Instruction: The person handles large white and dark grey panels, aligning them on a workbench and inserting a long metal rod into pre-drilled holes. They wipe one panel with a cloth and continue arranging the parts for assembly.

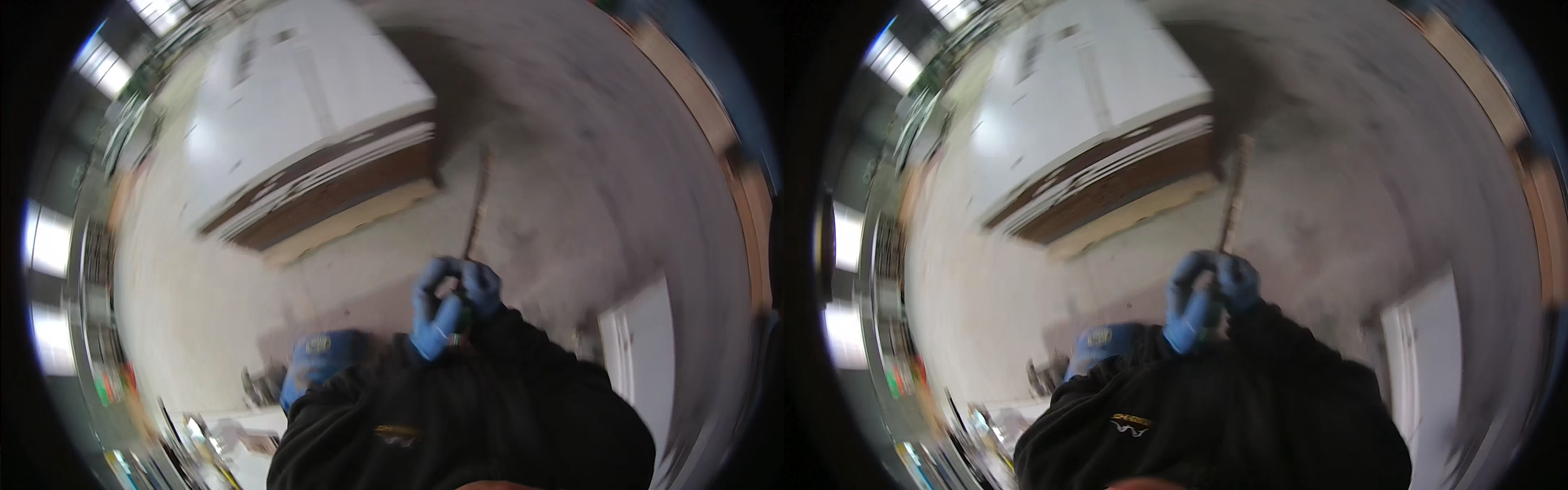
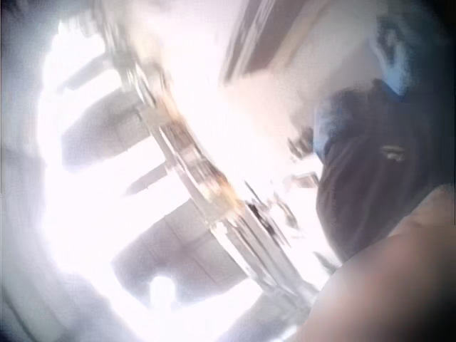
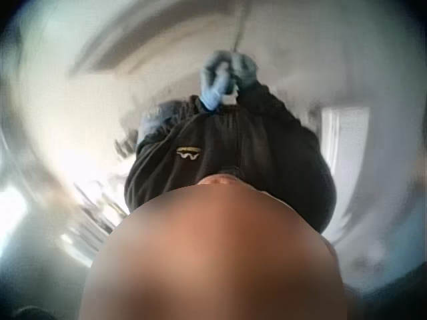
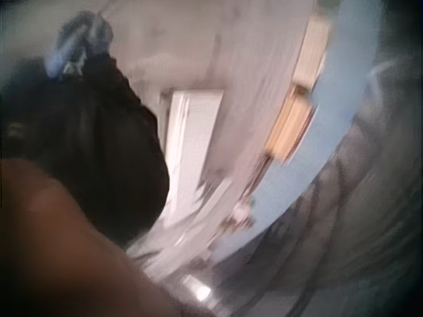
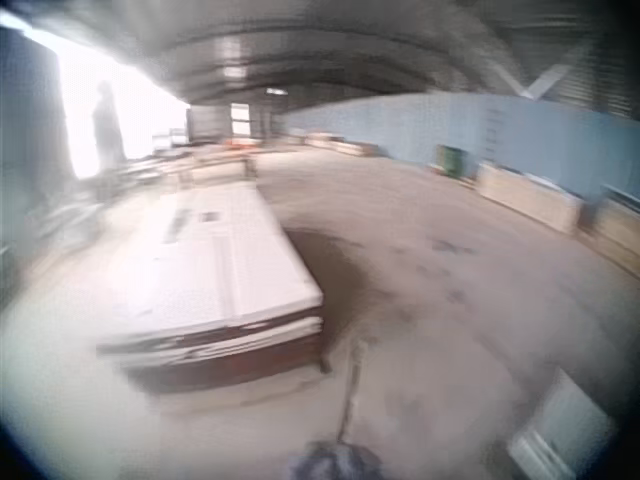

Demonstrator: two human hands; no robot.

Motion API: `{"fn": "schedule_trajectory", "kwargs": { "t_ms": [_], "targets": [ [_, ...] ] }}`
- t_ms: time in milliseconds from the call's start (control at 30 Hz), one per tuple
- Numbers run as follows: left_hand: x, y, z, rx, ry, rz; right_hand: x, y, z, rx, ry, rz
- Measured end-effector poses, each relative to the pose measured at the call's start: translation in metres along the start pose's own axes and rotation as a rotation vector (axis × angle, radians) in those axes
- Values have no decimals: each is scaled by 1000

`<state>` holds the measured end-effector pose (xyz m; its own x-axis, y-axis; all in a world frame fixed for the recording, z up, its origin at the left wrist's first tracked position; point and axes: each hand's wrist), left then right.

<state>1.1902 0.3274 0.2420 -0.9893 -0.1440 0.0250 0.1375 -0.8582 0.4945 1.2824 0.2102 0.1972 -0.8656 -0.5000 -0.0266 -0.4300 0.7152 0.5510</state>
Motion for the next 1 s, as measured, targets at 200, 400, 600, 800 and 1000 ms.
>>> {"fn": "schedule_trajectory", "kwargs": {
  "t_ms": [200,400,600,800,1000],
  "targets": [
    [-261,58,-67,-86,-312,-357,-178,-144,-47,904,-738,547],
    [-484,165,-103,115,-853,-531,-315,-302,-188,940,-527,732],
    [-689,224,-192,-379,-528,-858,-440,-450,-272,726,-502,873],
    [-898,236,-219,-240,-1154,-722,-595,-550,-331,760,-465,1081],
    [-1100,242,-186,-258,-1106,-752,-768,-593,-407,692,-399,1169]
  ]
}}
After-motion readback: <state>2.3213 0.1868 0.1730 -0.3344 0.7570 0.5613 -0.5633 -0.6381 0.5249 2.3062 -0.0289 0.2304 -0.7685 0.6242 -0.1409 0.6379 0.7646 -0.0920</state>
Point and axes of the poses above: each hand's wrist, its own x-axis away from the middle knuckle, its own y-axis out of the palm, z = x × y, and after that the axes turned 3 degrees about -x, right-handed
